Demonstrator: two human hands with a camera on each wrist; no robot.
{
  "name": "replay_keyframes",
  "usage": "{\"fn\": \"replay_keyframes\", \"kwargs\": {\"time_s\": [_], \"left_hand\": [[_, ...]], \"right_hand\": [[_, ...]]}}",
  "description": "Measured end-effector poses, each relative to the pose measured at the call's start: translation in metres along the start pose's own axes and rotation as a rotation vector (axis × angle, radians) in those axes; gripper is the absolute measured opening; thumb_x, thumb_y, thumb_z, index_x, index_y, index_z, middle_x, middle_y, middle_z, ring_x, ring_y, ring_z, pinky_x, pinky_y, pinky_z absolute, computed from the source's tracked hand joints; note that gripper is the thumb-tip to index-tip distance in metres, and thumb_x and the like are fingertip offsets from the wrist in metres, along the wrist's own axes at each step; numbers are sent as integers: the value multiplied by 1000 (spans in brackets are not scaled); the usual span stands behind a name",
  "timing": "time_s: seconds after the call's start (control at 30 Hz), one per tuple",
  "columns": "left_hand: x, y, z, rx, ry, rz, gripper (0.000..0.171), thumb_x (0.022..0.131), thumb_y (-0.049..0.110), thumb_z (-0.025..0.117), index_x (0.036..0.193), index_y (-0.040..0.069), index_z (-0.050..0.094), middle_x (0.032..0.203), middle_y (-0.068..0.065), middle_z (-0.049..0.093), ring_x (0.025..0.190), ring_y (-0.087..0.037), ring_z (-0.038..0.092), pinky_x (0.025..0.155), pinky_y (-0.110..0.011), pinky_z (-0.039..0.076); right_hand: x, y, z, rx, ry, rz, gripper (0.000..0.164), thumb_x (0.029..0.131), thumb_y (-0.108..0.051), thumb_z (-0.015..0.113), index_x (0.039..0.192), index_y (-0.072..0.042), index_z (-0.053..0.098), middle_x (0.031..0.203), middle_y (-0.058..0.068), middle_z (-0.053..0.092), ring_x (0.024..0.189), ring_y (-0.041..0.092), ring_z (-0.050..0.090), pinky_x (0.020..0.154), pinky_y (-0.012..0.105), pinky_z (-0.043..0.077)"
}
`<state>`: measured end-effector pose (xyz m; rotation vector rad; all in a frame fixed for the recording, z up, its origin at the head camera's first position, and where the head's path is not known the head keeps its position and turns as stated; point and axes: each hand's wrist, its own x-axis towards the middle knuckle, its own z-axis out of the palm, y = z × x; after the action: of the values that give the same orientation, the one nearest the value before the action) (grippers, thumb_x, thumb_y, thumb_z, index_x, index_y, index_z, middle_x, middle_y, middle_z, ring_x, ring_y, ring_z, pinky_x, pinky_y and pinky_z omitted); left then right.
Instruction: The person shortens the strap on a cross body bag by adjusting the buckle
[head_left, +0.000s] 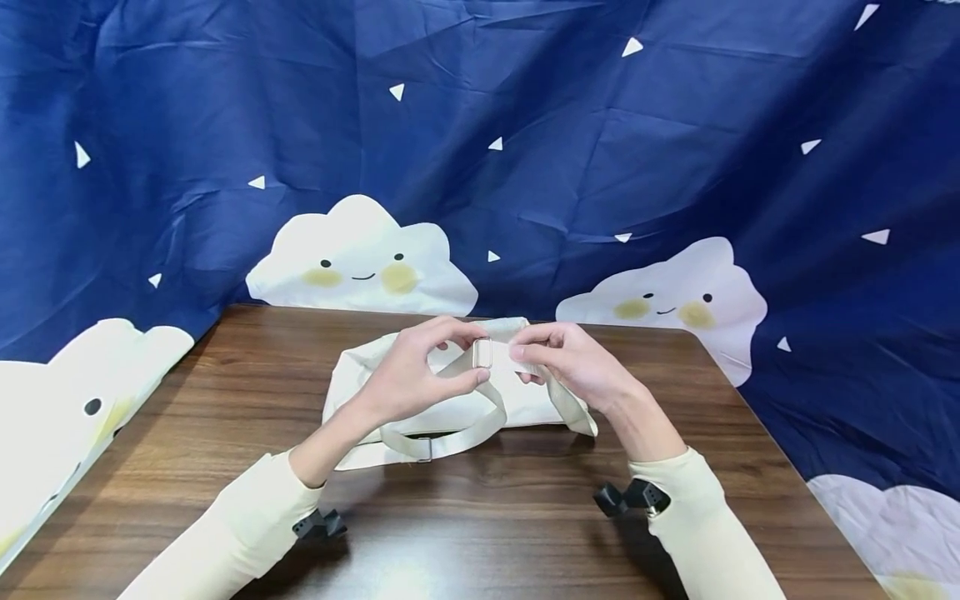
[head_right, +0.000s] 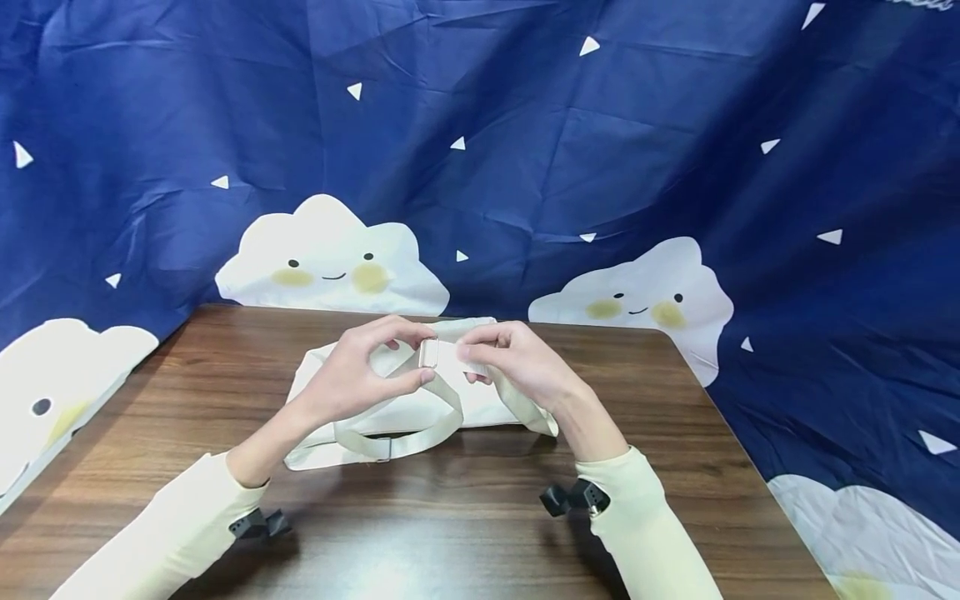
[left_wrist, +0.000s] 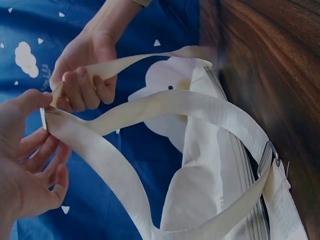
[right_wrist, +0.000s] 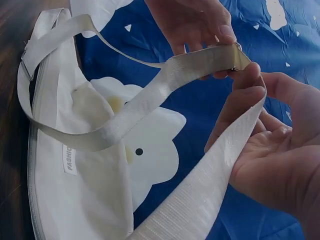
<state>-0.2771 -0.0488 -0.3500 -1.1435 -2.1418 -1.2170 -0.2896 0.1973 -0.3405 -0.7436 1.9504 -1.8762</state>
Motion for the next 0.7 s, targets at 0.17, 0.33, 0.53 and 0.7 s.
{"fn": "replay_keyframes", "kwargs": {"time_s": [0.17,0.33,0.53,0.7], "left_hand": [[-1,-2,-1,12,-29,28,38,76,34,74,110,22,64,93,15,60,86,-5,56,74,-32,44],[-1,0,-1,2,-54,60,37,76,32,75,110,23,65,95,14,60,85,-4,56,74,-30,44],[-1,2,0,-7,-53,66,36,77,33,75,110,22,67,93,14,61,83,-7,57,74,-26,43],[0,4,-2,7,-27,55,35,78,34,74,110,24,66,90,14,61,83,-3,56,74,-26,44]], "right_hand": [[1,1,4,-53,-2,-9,22,85,-15,67,96,5,65,69,8,50,63,22,47,61,31,43],[3,1,9,-88,1,-14,24,85,-15,68,95,6,65,69,8,50,63,23,46,60,30,43],[5,1,13,-83,-5,-14,24,85,-18,67,97,3,67,77,13,57,67,24,50,61,30,44],[4,2,7,-58,-12,4,27,88,-21,64,101,3,65,83,15,57,74,24,52,65,31,45]]}}
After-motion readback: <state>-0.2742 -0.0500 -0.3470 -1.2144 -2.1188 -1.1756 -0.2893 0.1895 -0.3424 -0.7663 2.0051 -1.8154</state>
